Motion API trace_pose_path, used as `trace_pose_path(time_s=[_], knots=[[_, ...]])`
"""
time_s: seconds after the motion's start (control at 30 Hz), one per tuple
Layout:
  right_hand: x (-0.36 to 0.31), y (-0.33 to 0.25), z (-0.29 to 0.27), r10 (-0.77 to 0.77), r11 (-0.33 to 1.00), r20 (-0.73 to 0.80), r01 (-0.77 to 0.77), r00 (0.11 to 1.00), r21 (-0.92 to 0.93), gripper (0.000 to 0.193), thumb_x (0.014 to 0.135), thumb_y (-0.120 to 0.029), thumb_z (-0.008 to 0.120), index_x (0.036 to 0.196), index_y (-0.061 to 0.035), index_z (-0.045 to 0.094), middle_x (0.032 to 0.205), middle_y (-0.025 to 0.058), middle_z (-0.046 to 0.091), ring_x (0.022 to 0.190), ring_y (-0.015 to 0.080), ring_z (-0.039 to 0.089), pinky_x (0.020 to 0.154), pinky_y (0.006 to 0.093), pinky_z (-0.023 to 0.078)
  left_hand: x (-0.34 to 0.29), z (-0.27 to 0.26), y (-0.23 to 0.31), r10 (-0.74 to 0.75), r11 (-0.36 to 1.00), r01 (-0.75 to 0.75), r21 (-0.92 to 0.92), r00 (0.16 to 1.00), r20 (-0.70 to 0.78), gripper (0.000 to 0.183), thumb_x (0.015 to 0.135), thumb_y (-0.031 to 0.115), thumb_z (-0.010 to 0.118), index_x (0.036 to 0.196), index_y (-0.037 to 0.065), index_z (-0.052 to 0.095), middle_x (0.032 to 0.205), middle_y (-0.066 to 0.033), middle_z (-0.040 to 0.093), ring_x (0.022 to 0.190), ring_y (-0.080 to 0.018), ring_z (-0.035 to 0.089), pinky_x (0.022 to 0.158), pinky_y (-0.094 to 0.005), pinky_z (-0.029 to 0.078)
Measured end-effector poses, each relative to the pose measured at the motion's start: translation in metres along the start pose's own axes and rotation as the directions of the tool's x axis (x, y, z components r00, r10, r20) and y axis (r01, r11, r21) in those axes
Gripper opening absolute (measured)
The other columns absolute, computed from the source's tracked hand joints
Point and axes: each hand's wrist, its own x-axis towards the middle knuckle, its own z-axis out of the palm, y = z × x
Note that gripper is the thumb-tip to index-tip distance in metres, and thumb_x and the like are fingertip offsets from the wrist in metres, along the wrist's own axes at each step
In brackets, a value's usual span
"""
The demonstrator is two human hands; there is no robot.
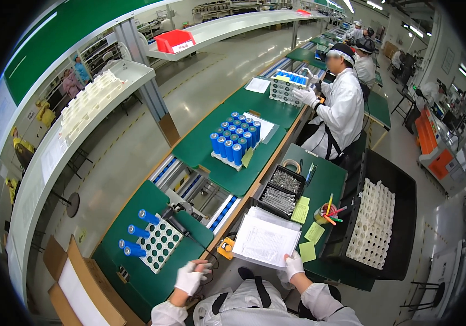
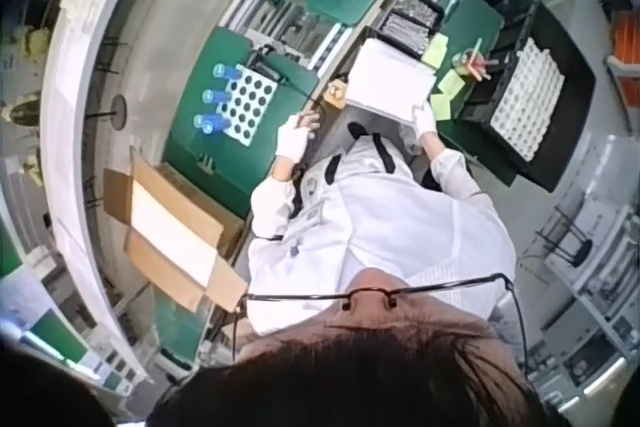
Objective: The person peels a sticker from a sheet, applies it to a tray of batteries, and sets the box aside. They then place foam and documents into a new box before scanning batteries with a handheld scanner and placing them into a tray.
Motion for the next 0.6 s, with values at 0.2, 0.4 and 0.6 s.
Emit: trace_pose_path(time_s=[0.2, 0.4, 0.6], knots=[[0.030, 0.006, 0.003, -0.060, 0.990, -0.051, 0.053, 0.997, -0.134, 0.036, 0.093, -0.002, 0.053, 0.129, -0.0008, 0.048, 0.116, 0.0114, 0.061, 0.103, 0.0246, 0.059, 0.092, 0.0361, 0.046, -0.058, -0.083, 0.022, 0.261, 0.965, -0.234, 0.122, 0.910, -0.323, 0.018, 0.095, 0.011, 0.054, 0.106, 0.003, 0.066, 0.091, -0.0087, 0.070, 0.084, -0.0134, 0.066, 0.073, -0.0253, 0.052], [0.031, 0.010, 0.023, -0.115, 0.993, -0.040, 0.114, 0.993, -0.026, 0.036, 0.094, -0.001, 0.052, 0.130, -0.0009, 0.047, 0.124, 0.0121, 0.057, 0.108, 0.0260, 0.057, 0.096, 0.0381, 0.045, -0.147, -0.176, 0.045, 0.456, 0.890, -0.290, 0.353, 0.518, -0.723, 0.038, 0.100, 0.036, 0.049, 0.098, 0.001, 0.063, 0.091, -0.0115, 0.066, 0.082, -0.0206, 0.067, 0.069, -0.0293, 0.054], [0.003, -0.010, 0.064, -0.146, 0.983, 0.003, 0.145, 0.989, 0.117, 0.036, 0.095, -0.002, 0.052, 0.130, 0.0004, 0.046, 0.120, 0.0117, 0.059, 0.105, 0.0226, 0.058, 0.094, 0.0333, 0.045, -0.240, -0.346, -0.058, 0.371, 0.911, 0.077, 0.405, 0.275, -0.887, 0.023, 0.101, 0.019, 0.044, 0.107, 0.002, 0.059, 0.098, -0.0099, 0.062, 0.091, -0.0178, 0.057, 0.082, -0.0303, 0.046]])
